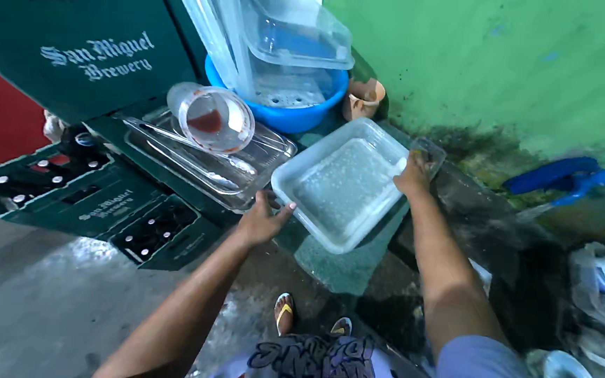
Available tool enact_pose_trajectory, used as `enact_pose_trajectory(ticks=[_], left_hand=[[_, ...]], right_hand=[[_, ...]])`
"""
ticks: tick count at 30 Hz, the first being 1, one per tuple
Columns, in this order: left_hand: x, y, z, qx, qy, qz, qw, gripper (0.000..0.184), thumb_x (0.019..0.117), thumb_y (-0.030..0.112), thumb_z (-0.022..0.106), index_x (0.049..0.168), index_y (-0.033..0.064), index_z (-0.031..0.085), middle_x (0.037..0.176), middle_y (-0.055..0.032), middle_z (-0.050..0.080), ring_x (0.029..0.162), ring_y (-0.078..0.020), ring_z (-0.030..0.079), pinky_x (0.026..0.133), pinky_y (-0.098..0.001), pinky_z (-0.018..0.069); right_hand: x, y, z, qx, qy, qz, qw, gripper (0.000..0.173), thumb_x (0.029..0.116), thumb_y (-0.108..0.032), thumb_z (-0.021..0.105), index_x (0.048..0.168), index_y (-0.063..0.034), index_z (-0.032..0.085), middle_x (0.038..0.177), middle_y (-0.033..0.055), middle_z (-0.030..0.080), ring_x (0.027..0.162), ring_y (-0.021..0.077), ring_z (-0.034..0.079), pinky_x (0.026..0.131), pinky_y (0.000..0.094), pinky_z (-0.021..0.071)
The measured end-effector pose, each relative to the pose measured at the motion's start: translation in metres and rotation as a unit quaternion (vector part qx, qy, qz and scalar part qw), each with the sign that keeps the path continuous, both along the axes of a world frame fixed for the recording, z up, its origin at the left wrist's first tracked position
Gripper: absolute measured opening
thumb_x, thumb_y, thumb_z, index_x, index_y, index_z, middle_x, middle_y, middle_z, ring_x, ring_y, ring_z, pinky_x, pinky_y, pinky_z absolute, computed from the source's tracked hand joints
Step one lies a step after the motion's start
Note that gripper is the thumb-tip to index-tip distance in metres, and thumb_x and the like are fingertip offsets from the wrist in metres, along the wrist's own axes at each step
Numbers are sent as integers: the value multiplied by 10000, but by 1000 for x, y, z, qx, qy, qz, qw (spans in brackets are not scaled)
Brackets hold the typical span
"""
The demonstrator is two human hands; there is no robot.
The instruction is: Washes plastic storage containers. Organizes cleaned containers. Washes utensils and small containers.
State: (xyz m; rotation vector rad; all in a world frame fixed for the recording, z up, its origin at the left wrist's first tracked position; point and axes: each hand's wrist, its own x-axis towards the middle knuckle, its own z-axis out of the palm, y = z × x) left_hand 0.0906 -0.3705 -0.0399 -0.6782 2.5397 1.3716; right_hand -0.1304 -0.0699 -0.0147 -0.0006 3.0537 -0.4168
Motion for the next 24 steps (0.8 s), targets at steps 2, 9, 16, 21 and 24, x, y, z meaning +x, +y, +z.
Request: enact_pose_trajectory(ticks=[2,9,16,21,24], left_hand=[[-2,18,-7,95,11,63,993,858,1014,472,622,1604,79,139,1390,-250,564,1120,-365,678,945,-531,571],[2,61,8,67,33,41,996,865,968,59,670,1640,170,137,1421,-258,545,1186,-409,627,956,-610,524],[-48,149,34,-53,52,-93,993,947,920,162,719,1657,124,126,1542,-292,417,1315,-501,521,1031,-714,433],[-96,249,73,-155,33,-239,958,912,950,211,697,1647,60,129,1477,-333,456,1236,-534,560,990,-709,453],[-123,293,68,-177,38,-279,943,881,958,203,676,1649,74,145,1404,-340,524,1224,-532,572,983,-709,453]], right_hand=[[5,8,8,17,-13,-12,1000,904,816,-75,777,1591,-20,314,1578,294,358,1441,496,368,1105,656,397],[52,105,3,-64,-91,-48,993,515,940,-260,739,1324,42,578,1272,325,620,1214,500,590,993,699,458],[82,224,-14,-150,-78,-154,974,483,957,-245,736,1312,49,591,1217,321,642,1173,484,611,992,678,465],[95,310,-52,-150,-129,-236,951,462,1034,-261,622,1354,68,567,1312,340,598,1244,479,582,1039,651,448],[98,346,-70,-137,-153,-279,938,470,1060,-269,559,1345,105,566,1367,343,566,1294,461,554,1084,616,429]])
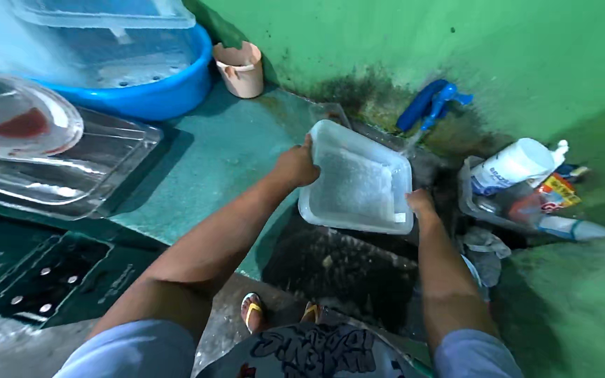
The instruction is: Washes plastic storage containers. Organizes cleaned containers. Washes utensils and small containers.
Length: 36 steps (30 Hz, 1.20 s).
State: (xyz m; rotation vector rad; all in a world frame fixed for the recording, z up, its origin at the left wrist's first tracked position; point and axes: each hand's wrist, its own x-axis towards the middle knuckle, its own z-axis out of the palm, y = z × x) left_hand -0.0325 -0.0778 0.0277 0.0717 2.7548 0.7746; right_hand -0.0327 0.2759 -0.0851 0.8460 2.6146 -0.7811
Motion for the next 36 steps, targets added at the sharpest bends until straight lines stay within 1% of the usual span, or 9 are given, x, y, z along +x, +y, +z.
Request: enact_pose_trajectory(ticks=[7,10,12,15,20,23,26,31,36], left_hand=[[-34,43,-48,-32,-5,-7,999,879,909,153,702,1641,105,219,1575,-291,357,1197,-507,598,910,-697,509],[-51,28,-74,-46,-25,-56,997,430,1002,255,603,1362,20,606,1369,-281,575,1219,-481,590,941,-726,467],[-67,14,-76,-36,-12,-47,998,358,1064,309,512,1226,52,701,1248,-263,666,1191,-475,620,946,-740,455],[-95,13,-70,6,67,-8,998,390,1043,257,554,1375,55,594,1384,-258,584,1251,-470,588,1002,-707,455],[-137,61,-57,-27,62,21,997,725,982,564,593,1520,103,443,1417,-289,548,1226,-510,589,940,-728,472],[-150,83,-57,-90,25,34,995,541,1018,380,598,1420,30,505,1274,-306,628,1177,-510,620,881,-707,505],[-155,89,-47,-87,5,44,995,390,1019,206,576,1336,-21,561,1268,-301,632,1180,-494,624,872,-688,516],[-167,81,-27,-52,-2,58,997,336,978,207,629,1149,-81,649,1243,-310,636,1177,-479,624,904,-684,503],[-193,43,-19,27,-5,106,994,328,992,166,577,1197,-84,631,1243,-287,641,1111,-423,664,934,-634,521]], right_hand=[[4,20,18,60,-66,-22,996,429,1033,-185,555,1353,101,563,1439,305,533,1371,398,514,1122,547,421],[4,27,24,55,-48,-36,997,450,1043,-198,534,1378,103,532,1438,298,535,1369,388,519,1124,536,422],[2,34,16,54,-21,-39,998,469,1078,-263,480,1370,97,552,1435,306,540,1372,400,515,1132,553,407],[0,39,2,67,-18,-43,997,546,1106,-374,411,1415,60,531,1450,278,545,1378,376,520,1139,539,409],[-2,42,1,92,-34,-30,995,544,1105,-400,410,1415,27,544,1412,260,584,1345,377,554,1116,559,430],[-3,38,17,120,-62,-12,991,515,1107,-388,400,1447,-23,531,1417,225,594,1342,350,564,1111,540,440],[0,46,42,148,-69,43,986,508,1103,-346,420,1448,18,503,1408,253,587,1322,375,573,1102,561,442],[5,70,116,160,-42,89,982,454,1096,-276,476,1380,74,532,1307,326,606,1210,468,606,1032,647,452],[23,102,191,231,-32,103,967,411,1094,-249,495,1312,88,584,1243,353,621,1177,523,594,997,709,433]])
